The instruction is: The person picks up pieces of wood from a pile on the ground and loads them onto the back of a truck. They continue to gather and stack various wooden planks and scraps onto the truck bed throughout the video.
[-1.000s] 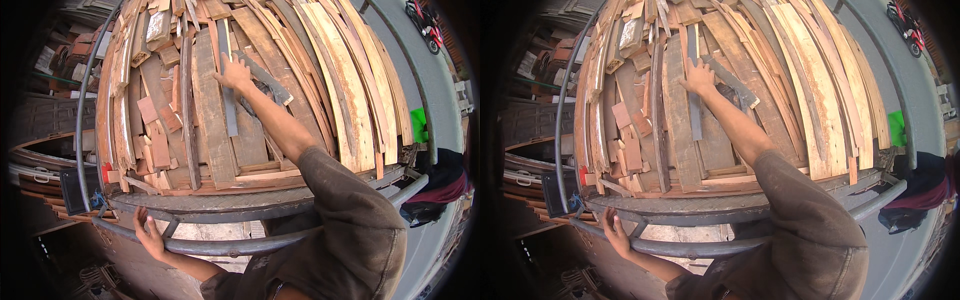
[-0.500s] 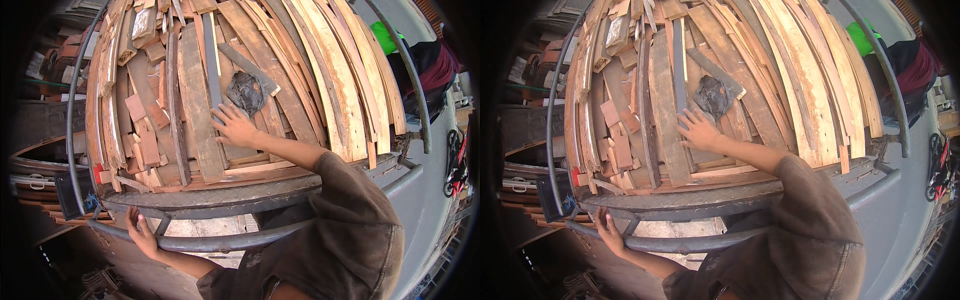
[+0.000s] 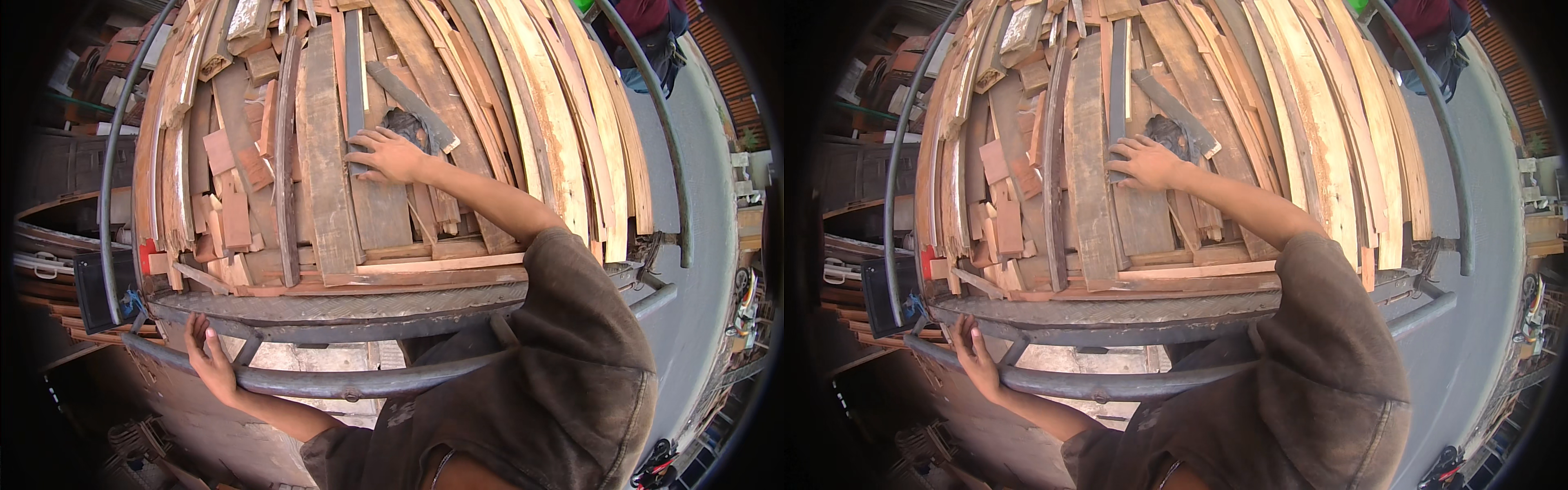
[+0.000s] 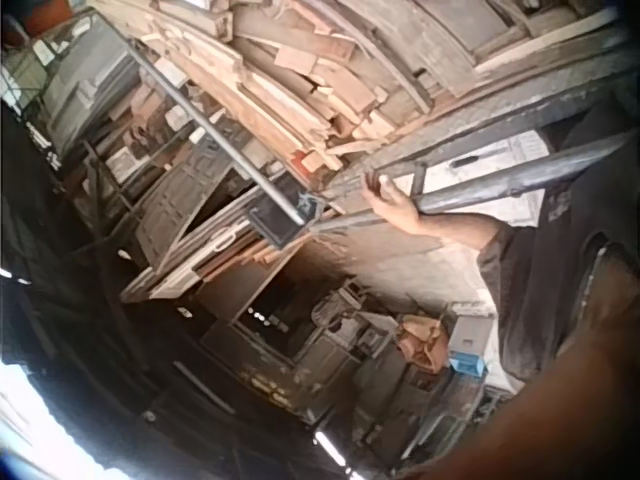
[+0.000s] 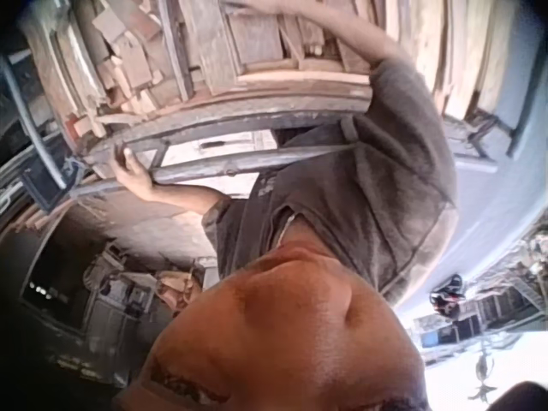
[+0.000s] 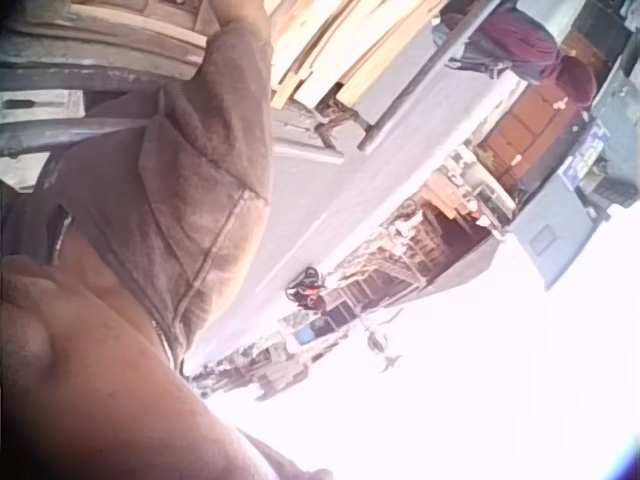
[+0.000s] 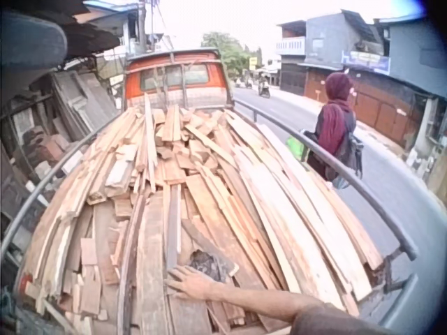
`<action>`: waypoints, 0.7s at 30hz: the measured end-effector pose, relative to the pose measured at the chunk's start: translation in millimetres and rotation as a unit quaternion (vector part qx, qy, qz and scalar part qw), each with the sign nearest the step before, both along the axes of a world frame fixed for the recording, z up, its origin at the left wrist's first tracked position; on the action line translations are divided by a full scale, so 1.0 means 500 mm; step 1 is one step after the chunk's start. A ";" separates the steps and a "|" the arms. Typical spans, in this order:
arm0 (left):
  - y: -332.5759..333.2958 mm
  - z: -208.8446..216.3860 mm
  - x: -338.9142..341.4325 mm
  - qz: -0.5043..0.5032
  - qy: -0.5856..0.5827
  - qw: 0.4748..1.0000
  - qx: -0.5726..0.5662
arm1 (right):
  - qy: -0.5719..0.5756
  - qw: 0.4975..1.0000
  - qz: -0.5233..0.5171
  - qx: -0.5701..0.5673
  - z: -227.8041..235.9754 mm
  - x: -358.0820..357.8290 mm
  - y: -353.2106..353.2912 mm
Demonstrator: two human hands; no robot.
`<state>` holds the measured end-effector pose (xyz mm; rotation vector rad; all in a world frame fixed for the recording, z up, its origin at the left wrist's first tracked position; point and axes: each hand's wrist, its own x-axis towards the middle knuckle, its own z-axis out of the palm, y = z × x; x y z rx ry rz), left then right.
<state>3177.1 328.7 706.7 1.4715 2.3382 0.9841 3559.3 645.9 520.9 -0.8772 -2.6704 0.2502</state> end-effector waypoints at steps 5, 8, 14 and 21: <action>-0.004 0.002 0.005 0.006 -0.003 1.000 0.009 | 0.059 0.953 -0.298 0.003 0.072 0.088 0.130; -0.002 0.001 0.002 0.010 -0.004 1.000 0.011 | 0.026 0.927 -0.369 -0.051 0.086 0.193 0.180; 0.000 0.002 -0.001 0.000 -0.014 1.000 -0.004 | -0.292 0.877 -0.379 -0.043 0.006 0.383 0.186; 0.003 0.005 0.004 0.007 -0.016 1.000 -0.008 | -0.387 0.854 -0.337 -0.081 0.058 0.344 0.196</action>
